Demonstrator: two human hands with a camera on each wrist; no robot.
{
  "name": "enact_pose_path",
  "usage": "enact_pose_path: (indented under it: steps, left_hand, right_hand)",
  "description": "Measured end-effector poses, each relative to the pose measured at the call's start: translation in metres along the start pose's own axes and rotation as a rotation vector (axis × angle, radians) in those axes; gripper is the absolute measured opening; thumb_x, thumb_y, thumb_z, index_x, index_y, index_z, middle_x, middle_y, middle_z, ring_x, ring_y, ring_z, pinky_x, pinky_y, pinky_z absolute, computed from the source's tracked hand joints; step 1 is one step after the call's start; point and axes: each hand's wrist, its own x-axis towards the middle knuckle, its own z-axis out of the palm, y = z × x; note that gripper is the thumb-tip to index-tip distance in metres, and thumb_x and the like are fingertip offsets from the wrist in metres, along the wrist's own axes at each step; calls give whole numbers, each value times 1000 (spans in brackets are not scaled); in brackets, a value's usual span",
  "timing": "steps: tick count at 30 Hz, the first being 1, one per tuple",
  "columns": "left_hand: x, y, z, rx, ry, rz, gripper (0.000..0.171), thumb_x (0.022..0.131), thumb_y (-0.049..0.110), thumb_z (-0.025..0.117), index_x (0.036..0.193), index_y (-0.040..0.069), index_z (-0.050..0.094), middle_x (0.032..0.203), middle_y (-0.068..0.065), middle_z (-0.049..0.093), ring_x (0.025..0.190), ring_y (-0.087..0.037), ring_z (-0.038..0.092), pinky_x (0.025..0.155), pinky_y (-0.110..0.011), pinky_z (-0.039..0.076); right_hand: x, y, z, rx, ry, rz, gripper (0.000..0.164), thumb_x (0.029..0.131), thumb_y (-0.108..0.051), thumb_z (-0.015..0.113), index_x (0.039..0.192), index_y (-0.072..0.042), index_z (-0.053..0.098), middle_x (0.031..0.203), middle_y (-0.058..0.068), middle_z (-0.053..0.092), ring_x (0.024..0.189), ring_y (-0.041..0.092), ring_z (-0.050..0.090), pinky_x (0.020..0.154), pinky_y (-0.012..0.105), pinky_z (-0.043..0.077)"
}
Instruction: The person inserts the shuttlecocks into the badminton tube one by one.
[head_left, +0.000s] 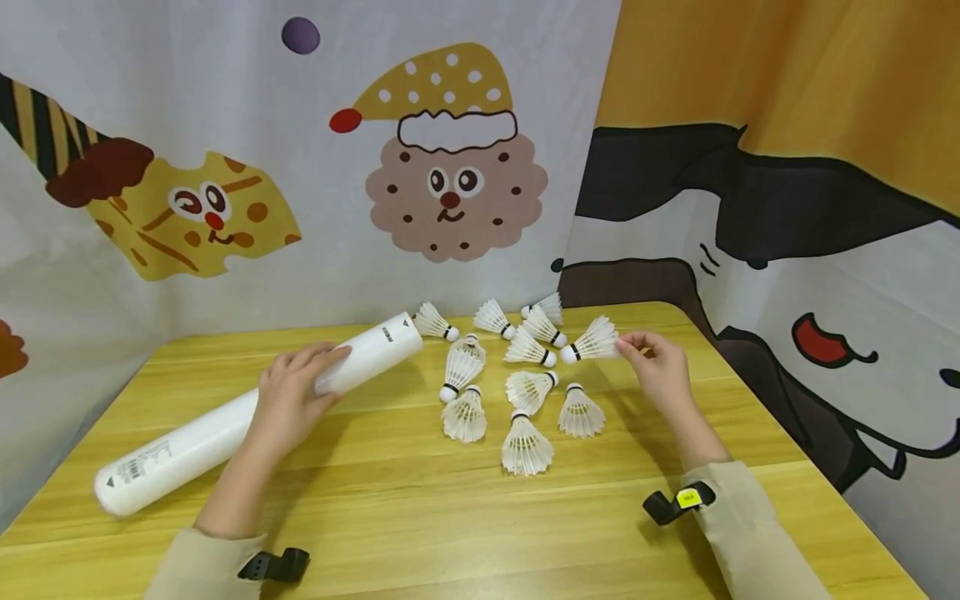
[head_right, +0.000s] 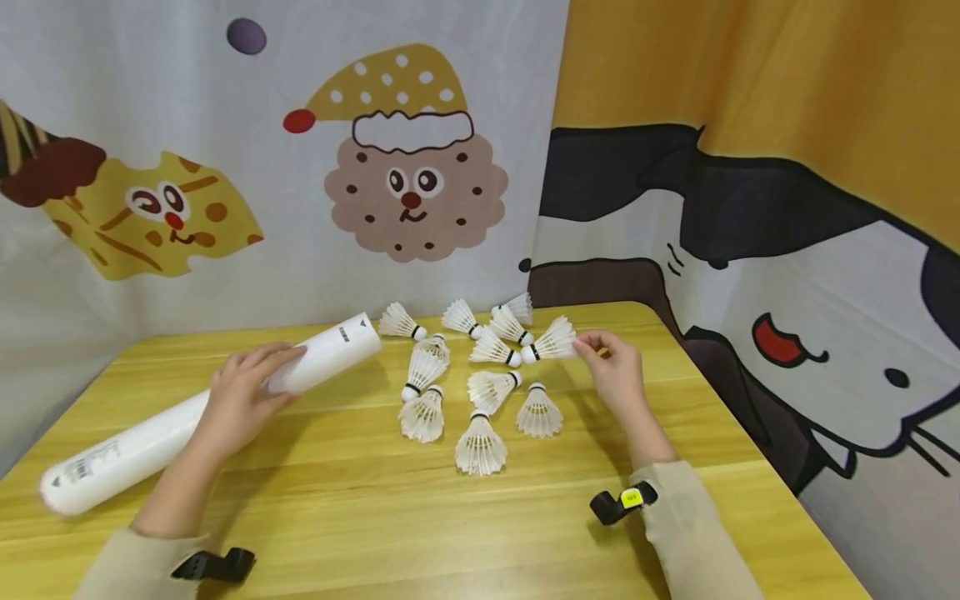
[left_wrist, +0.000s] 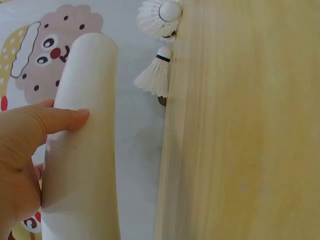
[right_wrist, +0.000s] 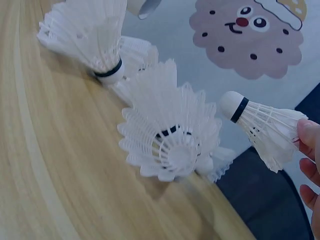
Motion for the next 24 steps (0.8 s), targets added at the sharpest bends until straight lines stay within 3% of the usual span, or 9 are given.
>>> enact_pose_path:
  steps: [5, 15, 24]
  left_hand:
    - [-1, 8, -2, -17, 26, 32, 69, 67, -1, 84, 130, 15, 60, 130, -12, 55, 109, -39, 44, 82, -56, 26]
    - [-9, 17, -4, -35, 46, 99, 69, 67, 1, 85, 130, 17, 61, 130, -11, 55, 110, -36, 45, 85, -59, 27]
    - [-16, 24, -8, -59, 57, 158, 71, 67, 0, 85, 131, 19, 60, 131, -9, 54, 111, -35, 45, 85, -56, 26]
  right_hand:
    - [0, -12, -2, 30, 49, -41, 14, 88, -13, 71, 87, 1, 70, 78, 1, 65, 67, 13, 49, 53, 19, 37]
    - [-4, -39, -3, 77, 110, -109, 11, 86, -7, 72, 84, 3, 70, 78, 2, 67, 67, 11, 49, 61, 19, 39]
    - [-14, -75, -1, 109, 144, -194, 5, 83, 4, 71, 81, 8, 68, 80, 21, 67, 66, 4, 48, 65, 20, 39]
